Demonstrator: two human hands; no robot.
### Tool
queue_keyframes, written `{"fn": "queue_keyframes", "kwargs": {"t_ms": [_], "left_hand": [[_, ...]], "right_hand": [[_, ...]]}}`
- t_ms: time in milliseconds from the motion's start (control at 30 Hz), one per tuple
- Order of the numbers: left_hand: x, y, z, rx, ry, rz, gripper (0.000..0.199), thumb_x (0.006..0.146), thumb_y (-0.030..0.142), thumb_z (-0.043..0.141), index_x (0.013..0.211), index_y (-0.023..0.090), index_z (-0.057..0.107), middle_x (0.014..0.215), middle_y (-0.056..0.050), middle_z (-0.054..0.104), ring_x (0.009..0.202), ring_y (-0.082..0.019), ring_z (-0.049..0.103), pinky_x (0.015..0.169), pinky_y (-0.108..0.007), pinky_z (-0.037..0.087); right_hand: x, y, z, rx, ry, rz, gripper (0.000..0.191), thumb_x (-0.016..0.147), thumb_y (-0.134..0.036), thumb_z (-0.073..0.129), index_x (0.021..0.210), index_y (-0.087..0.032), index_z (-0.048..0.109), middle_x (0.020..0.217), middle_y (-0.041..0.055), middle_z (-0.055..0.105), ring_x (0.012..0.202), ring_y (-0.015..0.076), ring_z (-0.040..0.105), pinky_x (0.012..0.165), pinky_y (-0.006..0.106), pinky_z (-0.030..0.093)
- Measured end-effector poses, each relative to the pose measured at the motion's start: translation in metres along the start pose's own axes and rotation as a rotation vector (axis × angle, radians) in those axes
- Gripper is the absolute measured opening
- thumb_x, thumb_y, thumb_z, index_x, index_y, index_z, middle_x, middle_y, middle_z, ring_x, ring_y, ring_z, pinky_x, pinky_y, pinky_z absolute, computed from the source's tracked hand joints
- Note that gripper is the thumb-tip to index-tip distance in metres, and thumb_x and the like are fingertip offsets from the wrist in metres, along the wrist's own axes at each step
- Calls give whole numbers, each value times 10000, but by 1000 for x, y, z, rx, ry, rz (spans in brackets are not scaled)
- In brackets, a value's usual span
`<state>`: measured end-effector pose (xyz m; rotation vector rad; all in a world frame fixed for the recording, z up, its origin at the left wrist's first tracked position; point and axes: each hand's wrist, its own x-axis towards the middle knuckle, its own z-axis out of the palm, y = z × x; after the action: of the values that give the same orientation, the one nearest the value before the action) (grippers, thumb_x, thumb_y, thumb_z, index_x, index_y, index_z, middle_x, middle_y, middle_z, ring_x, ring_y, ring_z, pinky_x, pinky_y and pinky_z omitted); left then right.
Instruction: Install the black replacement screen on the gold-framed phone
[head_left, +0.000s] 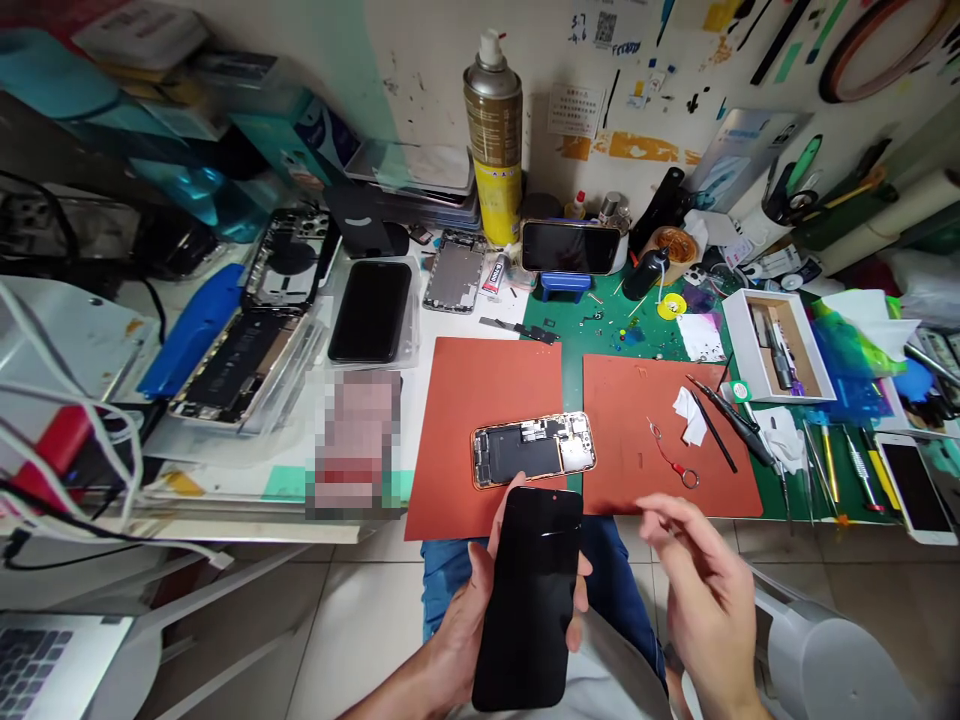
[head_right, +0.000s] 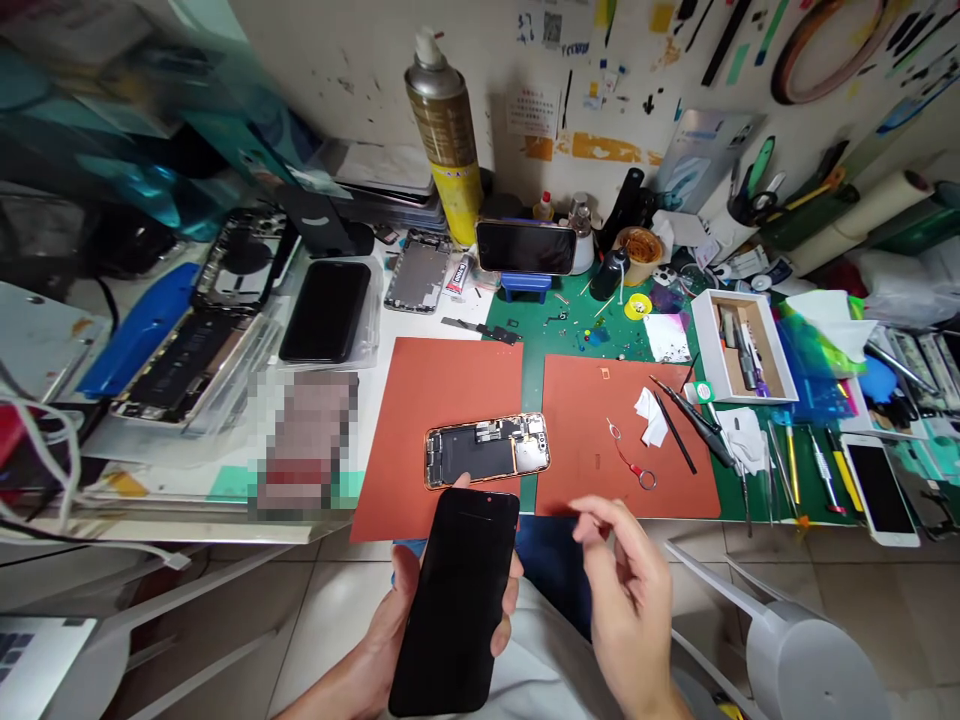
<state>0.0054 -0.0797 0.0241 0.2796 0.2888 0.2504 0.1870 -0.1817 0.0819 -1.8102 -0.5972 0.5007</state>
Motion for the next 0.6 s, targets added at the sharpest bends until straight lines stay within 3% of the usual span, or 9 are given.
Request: {"fn": "queue_keyframes", "kwargs": {"t_ms": [67, 133, 233, 300, 400, 500, 600], "left_hand": [[-3, 6, 3, 104, 46, 12, 1044, 951, 906, 407, 1713, 490, -173, 1252, -123, 732, 874, -248, 754, 767, -392, 559], [-7, 14, 8, 316, 91, 48, 1032, 973, 875, 418, 1719, 479, -174, 1302, -142, 723, 922, -246, 744, 829, -427, 575], [-13, 25, 14, 829, 91, 191, 978, 1039, 731, 534, 1756, 453, -69, 1451, -174, 659, 1126, -275, 735, 986, -488, 593], [-14, 32, 18, 1218, 82, 321, 1013, 1041, 610, 650, 1766, 436, -36, 1523, -193, 622, 1261, -319, 717, 1048, -538, 604], [-8, 42, 24, 1688, 93, 521, 1067, 1002, 526, 745, 1775, 388, 23, 1517, -214, 641, 1346, -360, 698, 1037, -570, 643], [3, 49, 28, 1947, 53, 793, 1061, 985, 462, 780, 1777, 330, 86, 1467, -213, 671, 1331, -344, 704, 1017, -545, 660], [10, 54, 33, 2124, 13, 960, 1101, 973, 347, 815, 1781, 305, 67, 1479, -235, 648, 1357, -358, 674, 1029, -567, 638]], "right_hand": [[-9, 9, -13, -93, -29, -80, 201, 1084, -263, 603, 1170, -256, 785, 803, 3, 676, 704, 151, 658, 631, 236, 559], [-17, 14, -21, -189, -46, -220, 234, 1037, -182, 660, 1232, -254, 770, 813, 3, 695, 696, 162, 668, 636, 265, 566], [-23, 18, -24, -248, -31, -513, 395, 918, -40, 741, 1254, -247, 768, 923, 46, 763, 789, 213, 715, 712, 342, 597], [-23, 18, -25, -230, -43, -602, 449, 899, 7, 714, 1254, -261, 777, 944, 60, 787, 790, 232, 717, 719, 379, 596], [-22, 15, -28, -153, -138, -495, 373, 978, -45, 635, 1224, -273, 799, 960, 80, 804, 807, 254, 739, 734, 405, 599], [-21, 9, -28, 15, -240, -205, 265, 1089, -202, 578, 1164, -258, 826, 914, 83, 788, 806, 240, 738, 713, 362, 587], [-21, 7, -23, 249, -338, 61, 313, 1138, -364, 547, 1200, -261, 836, 934, 81, 786, 855, 231, 723, 782, 352, 577]]}}
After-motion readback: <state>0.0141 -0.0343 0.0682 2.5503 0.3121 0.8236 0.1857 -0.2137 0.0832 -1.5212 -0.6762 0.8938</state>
